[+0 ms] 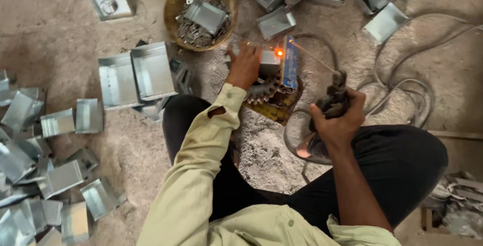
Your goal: The person sits on the floor and repeatedly welds small rectangular metal boxes using a handheld welding torch. They pick up each box, position it on a jig, weld the seams, and then place the finished box into a nearby bowl.
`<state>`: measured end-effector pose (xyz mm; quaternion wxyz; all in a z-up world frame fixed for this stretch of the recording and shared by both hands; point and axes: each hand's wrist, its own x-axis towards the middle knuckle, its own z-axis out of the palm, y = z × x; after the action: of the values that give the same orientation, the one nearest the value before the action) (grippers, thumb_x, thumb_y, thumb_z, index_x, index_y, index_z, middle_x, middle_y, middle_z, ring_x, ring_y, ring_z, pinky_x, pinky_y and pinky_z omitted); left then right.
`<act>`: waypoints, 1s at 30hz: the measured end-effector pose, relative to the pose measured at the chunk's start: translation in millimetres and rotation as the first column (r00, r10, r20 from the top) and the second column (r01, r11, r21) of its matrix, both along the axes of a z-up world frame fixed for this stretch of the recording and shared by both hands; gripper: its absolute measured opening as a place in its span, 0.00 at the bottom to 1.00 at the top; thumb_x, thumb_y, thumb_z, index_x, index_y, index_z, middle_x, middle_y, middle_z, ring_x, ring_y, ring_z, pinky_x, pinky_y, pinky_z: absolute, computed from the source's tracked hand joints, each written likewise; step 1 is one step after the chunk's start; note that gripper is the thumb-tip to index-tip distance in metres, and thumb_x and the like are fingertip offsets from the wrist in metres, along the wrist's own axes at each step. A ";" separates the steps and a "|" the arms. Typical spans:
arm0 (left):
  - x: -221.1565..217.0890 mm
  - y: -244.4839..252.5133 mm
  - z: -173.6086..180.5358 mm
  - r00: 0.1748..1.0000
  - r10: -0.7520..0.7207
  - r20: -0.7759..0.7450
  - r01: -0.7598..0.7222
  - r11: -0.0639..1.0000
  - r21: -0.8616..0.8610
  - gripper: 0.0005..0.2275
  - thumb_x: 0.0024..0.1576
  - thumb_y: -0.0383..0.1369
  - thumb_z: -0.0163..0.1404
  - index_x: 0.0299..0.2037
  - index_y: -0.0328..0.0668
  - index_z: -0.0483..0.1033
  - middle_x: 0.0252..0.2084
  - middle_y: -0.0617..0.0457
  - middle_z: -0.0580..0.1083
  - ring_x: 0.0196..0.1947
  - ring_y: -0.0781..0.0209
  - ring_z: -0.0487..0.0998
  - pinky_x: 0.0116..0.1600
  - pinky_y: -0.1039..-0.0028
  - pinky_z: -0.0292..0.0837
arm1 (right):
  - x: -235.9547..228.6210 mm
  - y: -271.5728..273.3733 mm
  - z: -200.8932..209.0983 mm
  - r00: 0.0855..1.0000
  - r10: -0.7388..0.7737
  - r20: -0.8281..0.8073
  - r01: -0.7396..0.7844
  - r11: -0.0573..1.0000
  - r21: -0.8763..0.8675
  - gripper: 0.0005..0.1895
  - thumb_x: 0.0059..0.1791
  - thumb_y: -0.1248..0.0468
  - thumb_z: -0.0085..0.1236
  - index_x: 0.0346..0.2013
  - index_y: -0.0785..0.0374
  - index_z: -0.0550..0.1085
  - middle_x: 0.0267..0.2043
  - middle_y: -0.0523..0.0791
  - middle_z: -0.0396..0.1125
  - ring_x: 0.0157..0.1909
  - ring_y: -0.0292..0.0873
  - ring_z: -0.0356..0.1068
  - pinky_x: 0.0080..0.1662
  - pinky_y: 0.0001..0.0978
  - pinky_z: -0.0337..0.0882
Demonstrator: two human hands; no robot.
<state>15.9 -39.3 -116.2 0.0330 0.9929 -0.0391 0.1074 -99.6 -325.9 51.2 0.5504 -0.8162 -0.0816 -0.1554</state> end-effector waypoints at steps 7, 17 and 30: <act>-6.8 -12.8 46.7 1.000 -0.015 -0.015 0.015 0.999 0.046 0.20 0.46 0.30 0.56 0.52 0.46 0.75 0.51 0.52 0.76 0.63 0.48 0.67 0.61 0.26 0.45 | 12.4 -30.2 -40.2 0.995 0.021 0.098 -0.014 0.997 -0.073 0.39 0.44 0.68 0.81 0.58 0.67 0.60 0.49 0.49 0.63 0.49 0.41 0.66 0.55 0.32 0.71; -11.5 3.7 52.4 0.997 -0.001 -0.078 -0.012 0.984 -0.175 0.09 0.47 0.28 0.58 0.36 0.55 0.81 0.41 0.55 0.79 0.58 0.50 0.73 0.70 0.34 0.39 | 22.4 -35.7 -47.1 0.994 0.015 0.107 0.001 0.989 -0.148 0.38 0.44 0.70 0.79 0.58 0.69 0.59 0.53 0.51 0.66 0.49 0.42 0.71 0.56 0.33 0.76; -151.5 216.9 183.1 0.173 0.837 0.519 -0.867 0.380 -0.323 0.29 0.58 0.48 0.51 0.68 0.48 0.64 0.67 0.45 0.69 0.63 0.46 0.74 0.64 0.50 0.68 | 15.6 -25.0 -42.5 0.997 0.064 0.048 -0.059 0.992 -0.110 0.36 0.46 0.69 0.76 0.57 0.68 0.58 0.52 0.51 0.67 0.49 0.41 0.74 0.53 0.30 0.76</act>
<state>-135.6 177.6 66.8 -0.0700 0.7481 0.5094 0.4195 -84.0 -350.8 8.7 0.5077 -0.8376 -0.1291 -0.1545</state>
